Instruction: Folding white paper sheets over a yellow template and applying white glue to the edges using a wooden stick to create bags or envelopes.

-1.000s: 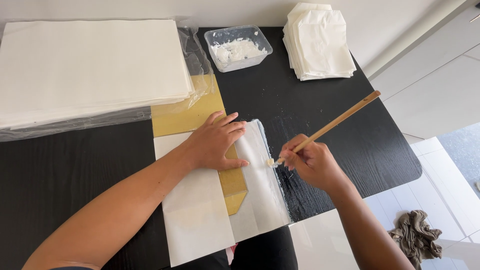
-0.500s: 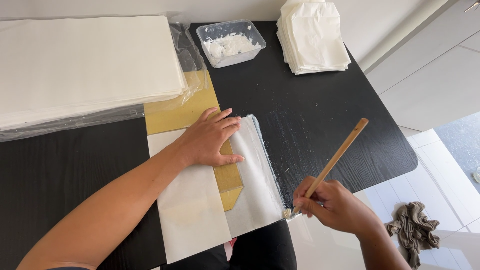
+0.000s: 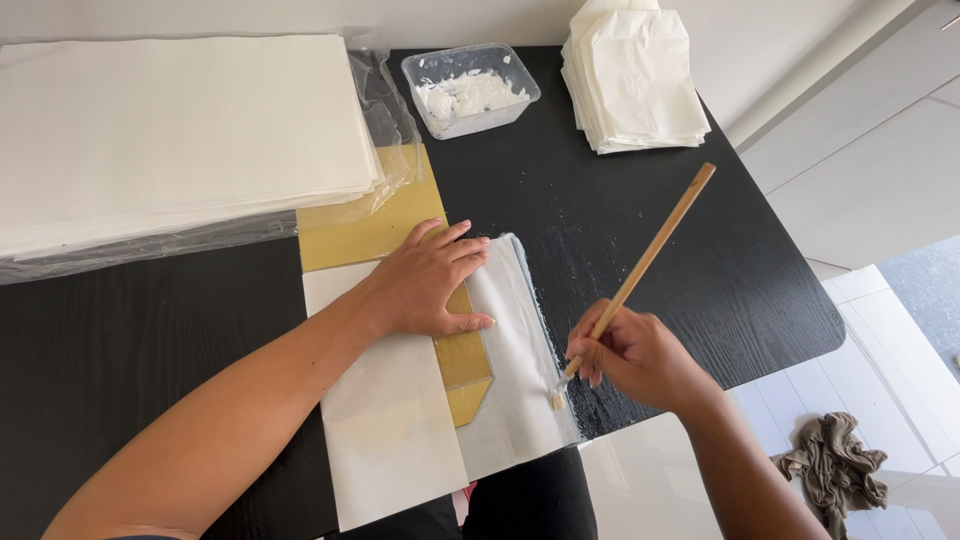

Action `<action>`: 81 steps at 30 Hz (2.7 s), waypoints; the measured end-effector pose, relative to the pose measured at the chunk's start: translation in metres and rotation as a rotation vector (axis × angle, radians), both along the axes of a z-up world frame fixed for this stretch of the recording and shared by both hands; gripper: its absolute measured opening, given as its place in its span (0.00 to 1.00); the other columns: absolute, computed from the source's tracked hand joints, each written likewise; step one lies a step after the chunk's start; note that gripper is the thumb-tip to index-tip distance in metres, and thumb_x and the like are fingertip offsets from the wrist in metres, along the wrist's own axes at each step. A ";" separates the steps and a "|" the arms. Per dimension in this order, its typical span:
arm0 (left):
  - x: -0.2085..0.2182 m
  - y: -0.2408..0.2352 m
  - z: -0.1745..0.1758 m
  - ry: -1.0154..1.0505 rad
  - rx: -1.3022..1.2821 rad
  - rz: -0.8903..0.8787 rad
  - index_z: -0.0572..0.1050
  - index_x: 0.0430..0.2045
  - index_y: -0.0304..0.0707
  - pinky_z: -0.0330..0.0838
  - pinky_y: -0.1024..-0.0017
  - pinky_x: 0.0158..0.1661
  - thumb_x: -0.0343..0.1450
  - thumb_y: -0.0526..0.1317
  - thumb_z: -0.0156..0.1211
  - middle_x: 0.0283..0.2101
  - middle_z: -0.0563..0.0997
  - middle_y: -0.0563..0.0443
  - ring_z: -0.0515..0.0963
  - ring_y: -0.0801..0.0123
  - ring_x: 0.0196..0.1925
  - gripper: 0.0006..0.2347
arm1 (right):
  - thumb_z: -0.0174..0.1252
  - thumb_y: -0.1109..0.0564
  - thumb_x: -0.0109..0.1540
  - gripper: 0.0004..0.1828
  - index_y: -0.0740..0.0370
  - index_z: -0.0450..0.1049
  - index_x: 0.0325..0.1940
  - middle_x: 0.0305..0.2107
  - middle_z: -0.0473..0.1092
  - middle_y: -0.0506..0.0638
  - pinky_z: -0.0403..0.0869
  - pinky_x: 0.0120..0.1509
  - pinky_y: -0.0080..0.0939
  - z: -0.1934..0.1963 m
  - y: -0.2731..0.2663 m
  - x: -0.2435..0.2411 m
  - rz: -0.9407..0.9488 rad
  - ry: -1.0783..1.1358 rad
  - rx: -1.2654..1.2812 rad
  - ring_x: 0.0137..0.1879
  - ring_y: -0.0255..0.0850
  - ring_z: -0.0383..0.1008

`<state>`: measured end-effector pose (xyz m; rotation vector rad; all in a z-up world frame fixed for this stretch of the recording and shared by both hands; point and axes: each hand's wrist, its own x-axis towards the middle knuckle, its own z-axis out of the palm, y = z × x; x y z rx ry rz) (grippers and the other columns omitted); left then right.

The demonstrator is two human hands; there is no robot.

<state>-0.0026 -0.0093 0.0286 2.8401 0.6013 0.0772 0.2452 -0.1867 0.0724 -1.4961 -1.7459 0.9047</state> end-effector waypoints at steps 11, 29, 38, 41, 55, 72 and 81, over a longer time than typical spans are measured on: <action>-0.001 0.001 0.002 0.000 0.013 -0.023 0.69 0.62 0.36 0.41 0.44 0.73 0.69 0.67 0.51 0.68 0.70 0.42 0.60 0.48 0.75 0.35 | 0.58 0.59 0.67 0.06 0.64 0.73 0.38 0.17 0.76 0.55 0.79 0.29 0.40 -0.009 0.078 0.000 -0.097 -0.067 0.157 0.21 0.42 0.78; 0.000 0.001 0.009 0.040 -0.003 -0.028 0.67 0.63 0.36 0.38 0.45 0.73 0.69 0.68 0.48 0.69 0.68 0.42 0.57 0.50 0.77 0.37 | 0.60 0.62 0.68 0.08 0.69 0.70 0.37 0.30 0.77 0.56 0.81 0.38 0.36 -0.033 0.126 -0.012 -0.150 -0.019 0.623 0.30 0.42 0.81; -0.002 -0.002 0.009 0.021 0.006 -0.009 0.69 0.62 0.36 0.42 0.45 0.73 0.69 0.66 0.51 0.68 0.70 0.43 0.59 0.50 0.76 0.35 | 0.56 0.59 0.70 0.08 0.64 0.69 0.37 0.24 0.77 0.56 0.78 0.30 0.39 -0.030 0.075 -0.007 -0.131 -0.072 0.436 0.24 0.42 0.79; -0.001 -0.003 0.007 0.007 0.002 -0.005 0.69 0.62 0.36 0.43 0.45 0.73 0.69 0.66 0.52 0.68 0.70 0.43 0.60 0.50 0.76 0.35 | 0.55 0.59 0.69 0.08 0.63 0.69 0.37 0.24 0.77 0.56 0.78 0.29 0.39 -0.022 0.051 -0.007 -0.132 -0.080 0.384 0.24 0.42 0.79; 0.002 0.008 -0.026 -0.121 0.055 -0.042 0.67 0.63 0.34 0.41 0.47 0.70 0.69 0.71 0.46 0.70 0.66 0.43 0.55 0.51 0.76 0.39 | 0.53 0.48 0.66 0.15 0.58 0.78 0.34 0.29 0.79 0.44 0.79 0.32 0.34 0.007 -0.057 -0.006 -0.110 -0.210 -0.095 0.29 0.33 0.82; 0.000 -0.001 0.001 0.008 -0.006 0.009 0.69 0.63 0.37 0.41 0.45 0.73 0.69 0.69 0.48 0.69 0.69 0.44 0.58 0.51 0.76 0.37 | 0.59 0.56 0.64 0.08 0.63 0.74 0.35 0.14 0.75 0.53 0.80 0.25 0.40 -0.001 -0.001 -0.007 -0.105 -0.014 0.023 0.18 0.40 0.76; 0.000 0.001 0.005 -0.005 0.003 -0.019 0.70 0.61 0.35 0.43 0.44 0.72 0.69 0.66 0.53 0.68 0.70 0.42 0.60 0.49 0.75 0.35 | 0.56 0.58 0.68 0.07 0.64 0.70 0.38 0.18 0.74 0.56 0.77 0.28 0.40 -0.013 0.077 -0.008 -0.130 -0.054 0.212 0.20 0.42 0.76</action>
